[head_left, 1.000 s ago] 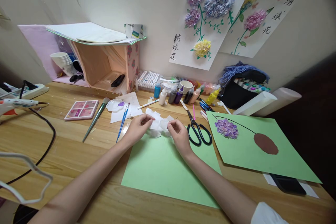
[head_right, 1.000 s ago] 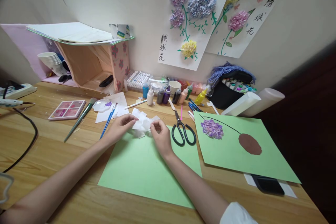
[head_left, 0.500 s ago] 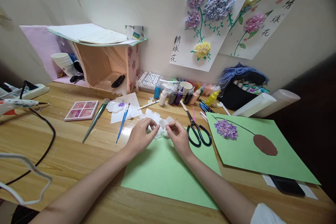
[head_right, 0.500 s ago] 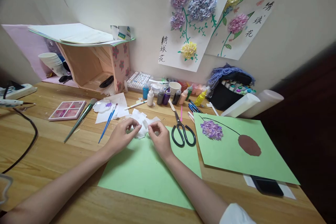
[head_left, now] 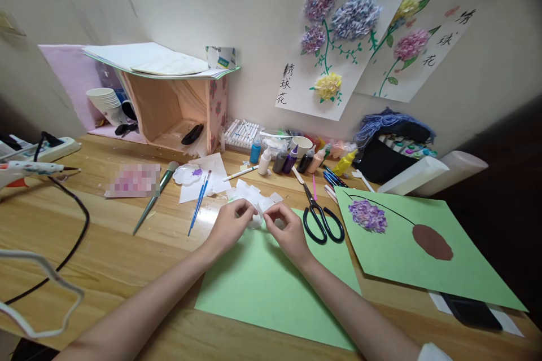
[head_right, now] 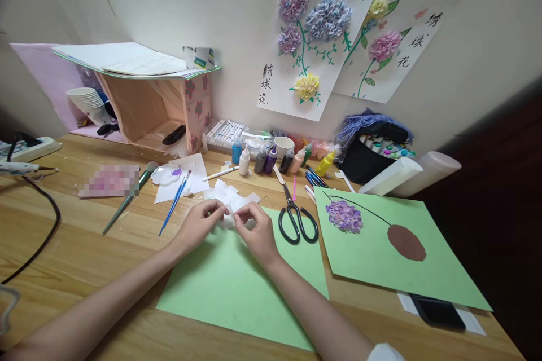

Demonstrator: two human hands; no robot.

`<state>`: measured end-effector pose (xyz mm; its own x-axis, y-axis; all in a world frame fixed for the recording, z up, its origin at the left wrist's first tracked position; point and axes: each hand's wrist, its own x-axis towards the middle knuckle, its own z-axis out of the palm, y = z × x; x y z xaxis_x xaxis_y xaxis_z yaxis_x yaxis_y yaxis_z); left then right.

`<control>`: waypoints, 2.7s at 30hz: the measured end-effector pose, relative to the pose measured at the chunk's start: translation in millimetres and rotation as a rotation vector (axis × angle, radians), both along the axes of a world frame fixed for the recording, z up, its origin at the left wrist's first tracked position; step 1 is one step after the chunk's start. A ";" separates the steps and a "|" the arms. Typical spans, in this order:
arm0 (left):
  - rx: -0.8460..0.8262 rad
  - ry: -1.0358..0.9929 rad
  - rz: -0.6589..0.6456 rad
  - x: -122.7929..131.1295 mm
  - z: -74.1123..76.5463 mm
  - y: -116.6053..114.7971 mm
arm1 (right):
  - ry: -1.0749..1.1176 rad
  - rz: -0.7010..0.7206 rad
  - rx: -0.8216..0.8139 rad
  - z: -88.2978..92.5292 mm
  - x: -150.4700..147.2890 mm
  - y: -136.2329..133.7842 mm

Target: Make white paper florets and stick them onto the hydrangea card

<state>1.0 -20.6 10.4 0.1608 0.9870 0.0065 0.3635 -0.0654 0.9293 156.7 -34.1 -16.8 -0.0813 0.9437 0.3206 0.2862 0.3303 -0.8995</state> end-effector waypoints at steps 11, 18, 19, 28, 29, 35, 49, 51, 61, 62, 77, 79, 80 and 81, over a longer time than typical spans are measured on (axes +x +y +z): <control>-0.026 0.017 0.032 1.7 -6.5 1.1 | -0.062 0.033 0.055 0.5 -0.2 -0.1; -0.060 0.000 0.001 2.1 -3.9 -0.4 | -0.025 0.054 0.040 1.2 -1.0 -0.5; -0.062 0.005 -0.002 2.1 -4.2 -0.5 | -0.017 0.063 0.040 1.3 -1.3 -0.6; -0.020 0.038 0.028 1.2 -7.0 1.0 | -0.009 0.060 0.034 0.6 -0.8 -0.5; -0.024 0.043 0.022 1.2 -6.4 0.6 | -0.006 0.062 0.031 0.9 -0.8 -0.5; -0.051 0.072 -0.019 2.0 -8.1 -0.9 | -0.018 0.078 0.036 2.8 -1.5 -1.8; 0.309 0.377 -0.133 1.0 -3.5 -10.4 | -0.033 0.046 -0.062 2.7 -2.4 1.6; 0.325 0.388 -0.153 1.8 -2.7 -11.7 | -0.028 0.042 -0.055 2.1 -2.2 1.0; 0.261 0.352 0.072 -14.7 1.8 10.7 | -0.027 -0.177 -0.084 -1.7 1.8 4.6; 0.254 0.382 0.097 -18.2 1.0 14.6 | -0.041 -0.188 -0.081 -2.6 2.1 5.4; 0.458 0.844 -0.138 -20.5 1.8 11.9 | -0.143 -0.253 0.050 -1.4 0.4 2.0; 0.423 0.854 -0.144 -19.5 0.3 12.5 | -0.142 -0.245 0.054 -2.0 0.9 2.2; 0.409 0.852 -0.146 -19.2 -0.1 12.9 | -0.142 -0.240 0.049 -2.4 1.1 2.3; 0.400 0.847 -0.145 -18.9 -0.5 13.3 | -0.140 -0.234 0.041 -2.8 1.4 2.4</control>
